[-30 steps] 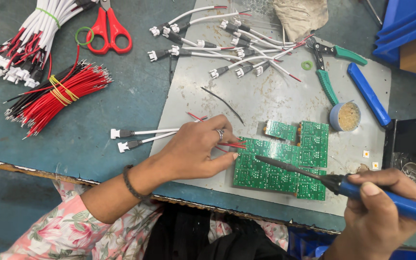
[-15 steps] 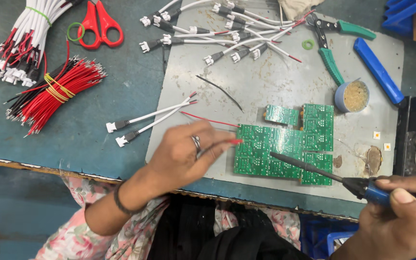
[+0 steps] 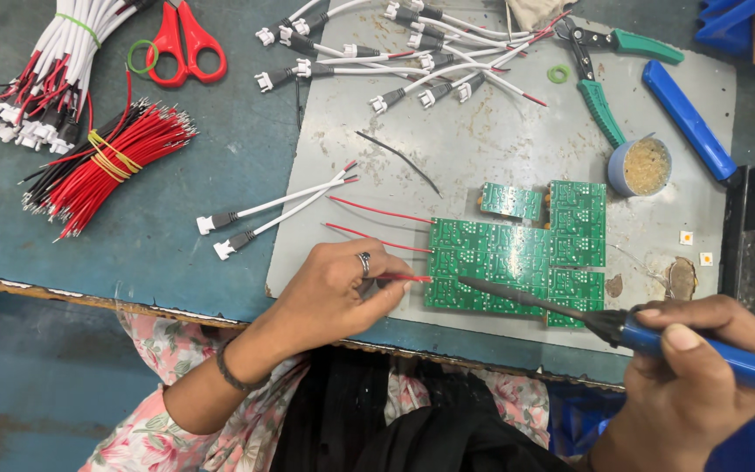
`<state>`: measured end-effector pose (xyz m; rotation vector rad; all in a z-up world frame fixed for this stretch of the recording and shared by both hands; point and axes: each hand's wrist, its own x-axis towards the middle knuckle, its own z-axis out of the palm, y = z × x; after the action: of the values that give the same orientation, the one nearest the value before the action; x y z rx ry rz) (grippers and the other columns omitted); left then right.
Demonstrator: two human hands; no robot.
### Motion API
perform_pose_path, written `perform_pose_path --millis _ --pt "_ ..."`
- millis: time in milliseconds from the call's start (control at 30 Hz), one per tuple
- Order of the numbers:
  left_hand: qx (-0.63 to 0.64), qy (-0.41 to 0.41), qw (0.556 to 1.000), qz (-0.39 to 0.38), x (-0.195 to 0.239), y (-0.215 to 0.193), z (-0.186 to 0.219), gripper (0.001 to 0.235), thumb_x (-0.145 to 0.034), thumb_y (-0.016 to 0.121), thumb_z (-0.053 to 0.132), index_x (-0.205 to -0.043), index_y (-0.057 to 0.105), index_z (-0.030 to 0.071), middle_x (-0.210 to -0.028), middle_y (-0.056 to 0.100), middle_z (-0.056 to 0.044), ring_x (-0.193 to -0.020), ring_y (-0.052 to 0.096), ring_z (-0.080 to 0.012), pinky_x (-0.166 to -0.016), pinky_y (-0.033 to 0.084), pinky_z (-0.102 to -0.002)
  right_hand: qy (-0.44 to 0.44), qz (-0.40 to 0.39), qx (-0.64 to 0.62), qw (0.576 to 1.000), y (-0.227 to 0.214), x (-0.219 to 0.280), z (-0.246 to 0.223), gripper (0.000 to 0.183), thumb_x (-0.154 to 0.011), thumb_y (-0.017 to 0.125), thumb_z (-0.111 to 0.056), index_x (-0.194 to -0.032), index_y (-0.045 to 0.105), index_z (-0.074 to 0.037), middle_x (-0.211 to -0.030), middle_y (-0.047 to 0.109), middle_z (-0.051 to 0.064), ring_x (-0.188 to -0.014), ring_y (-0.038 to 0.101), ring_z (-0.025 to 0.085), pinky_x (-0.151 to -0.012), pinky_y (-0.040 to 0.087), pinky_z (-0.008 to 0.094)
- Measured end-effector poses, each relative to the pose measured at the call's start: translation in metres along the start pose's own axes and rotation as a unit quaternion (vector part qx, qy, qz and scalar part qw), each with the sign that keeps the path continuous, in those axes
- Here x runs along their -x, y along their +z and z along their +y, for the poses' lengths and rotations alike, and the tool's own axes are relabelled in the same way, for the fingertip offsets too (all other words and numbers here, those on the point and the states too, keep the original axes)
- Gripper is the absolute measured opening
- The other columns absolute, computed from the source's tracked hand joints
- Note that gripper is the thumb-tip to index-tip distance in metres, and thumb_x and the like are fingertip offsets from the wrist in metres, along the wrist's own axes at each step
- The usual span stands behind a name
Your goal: The person solders red wires to a green circuit board using a soldering iron and solder wire. They then strip the ends of additional red wires with pliers and apply flux to the wire ends.
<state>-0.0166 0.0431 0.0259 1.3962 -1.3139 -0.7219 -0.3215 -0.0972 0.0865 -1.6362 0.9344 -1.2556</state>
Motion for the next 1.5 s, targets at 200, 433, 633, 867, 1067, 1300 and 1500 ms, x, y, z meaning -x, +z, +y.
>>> perform_pose_path --millis 200,433,633,867,1067,1300,1500 --pt "-0.009 0.055 0.998 0.02 0.001 0.003 0.0 0.011 -0.083 0.072 0.011 -0.091 0.07 0.003 -0.077 0.067 -0.008 -0.065 0.068 -0.021 -0.058 0.053 -0.032 0.011 -0.057 -0.017 0.998 0.009 -0.005 -0.006 0.018 -0.094 0.058 -0.005 -0.089 0.059 0.012 -0.086 0.065 0.022 -0.073 0.066 0.021 -0.069 0.055 0.025" --pt "-0.052 0.086 0.995 0.022 0.0 0.003 -0.001 0.008 -0.082 0.071 0.009 -0.089 0.072 0.005 -0.076 0.063 -0.007 -0.059 0.061 -0.0248 -0.053 0.047 -0.036 0.04 -0.057 -0.003 0.998 0.018 -0.007 -0.015 0.022 -0.087 0.06 -0.007 -0.089 0.063 0.014 -0.083 0.066 0.023 -0.065 0.062 0.019 -0.058 0.048 0.02" --pt "-0.054 0.039 0.998 0.023 -0.005 0.004 0.001 0.011 -0.081 0.07 0.01 -0.09 0.071 0.003 -0.078 0.057 -0.009 -0.059 0.057 -0.0258 -0.054 0.046 -0.038 0.055 -0.054 0.0 0.997 0.024 -0.009 -0.022 0.023 -0.089 0.063 -0.008 -0.089 0.061 0.015 -0.083 0.065 0.024 -0.055 0.051 0.013 -0.05 0.037 0.018" --pt "-0.054 0.019 0.998 0.019 -0.006 0.006 0.003 0.012 -0.081 0.069 0.012 -0.089 0.071 0.003 -0.08 0.055 -0.01 -0.061 0.057 -0.0267 -0.056 0.045 -0.04 0.073 -0.058 0.017 0.996 0.03 -0.011 -0.029 0.023 -0.086 0.063 -0.01 -0.087 0.062 0.013 -0.081 0.065 0.02 -0.054 0.05 0.011 -0.049 0.036 0.018" --pt "-0.055 0.026 0.998 0.014 -0.006 0.005 -0.001 0.013 -0.083 0.071 0.014 -0.09 0.071 0.003 -0.083 0.056 -0.01 -0.065 0.059 -0.0281 -0.059 0.047 -0.04 0.08 -0.071 0.039 0.994 0.035 -0.012 -0.032 0.025 -0.087 0.066 -0.013 -0.086 0.064 0.012 -0.077 0.065 0.019 -0.049 0.047 0.009 -0.045 0.033 0.018" --pt "-0.053 0.016 0.998 0.007 -0.008 0.005 0.0 0.014 -0.084 0.071 0.016 -0.089 0.07 0.003 -0.085 0.057 -0.009 -0.064 0.06 -0.0269 -0.06 0.047 -0.04 0.061 -0.096 0.1 0.988 0.038 -0.016 -0.035 0.027 -0.084 0.067 -0.018 -0.084 0.067 0.009 -0.071 0.065 0.015 -0.045 0.049 0.009 -0.043 0.033 0.018" --pt "-0.06 -0.005 0.998 -0.006 -0.009 0.004 0.003 0.016 -0.083 0.071 0.017 -0.09 0.072 0.003 -0.082 0.056 -0.009 -0.058 0.057 -0.0244 -0.057 0.047 -0.04 0.051 -0.11 0.119 0.985 0.04 -0.017 -0.037 0.028 -0.083 0.066 -0.019 -0.085 0.068 0.009 -0.074 0.066 0.014 -0.048 0.051 0.009 -0.046 0.036 0.018"
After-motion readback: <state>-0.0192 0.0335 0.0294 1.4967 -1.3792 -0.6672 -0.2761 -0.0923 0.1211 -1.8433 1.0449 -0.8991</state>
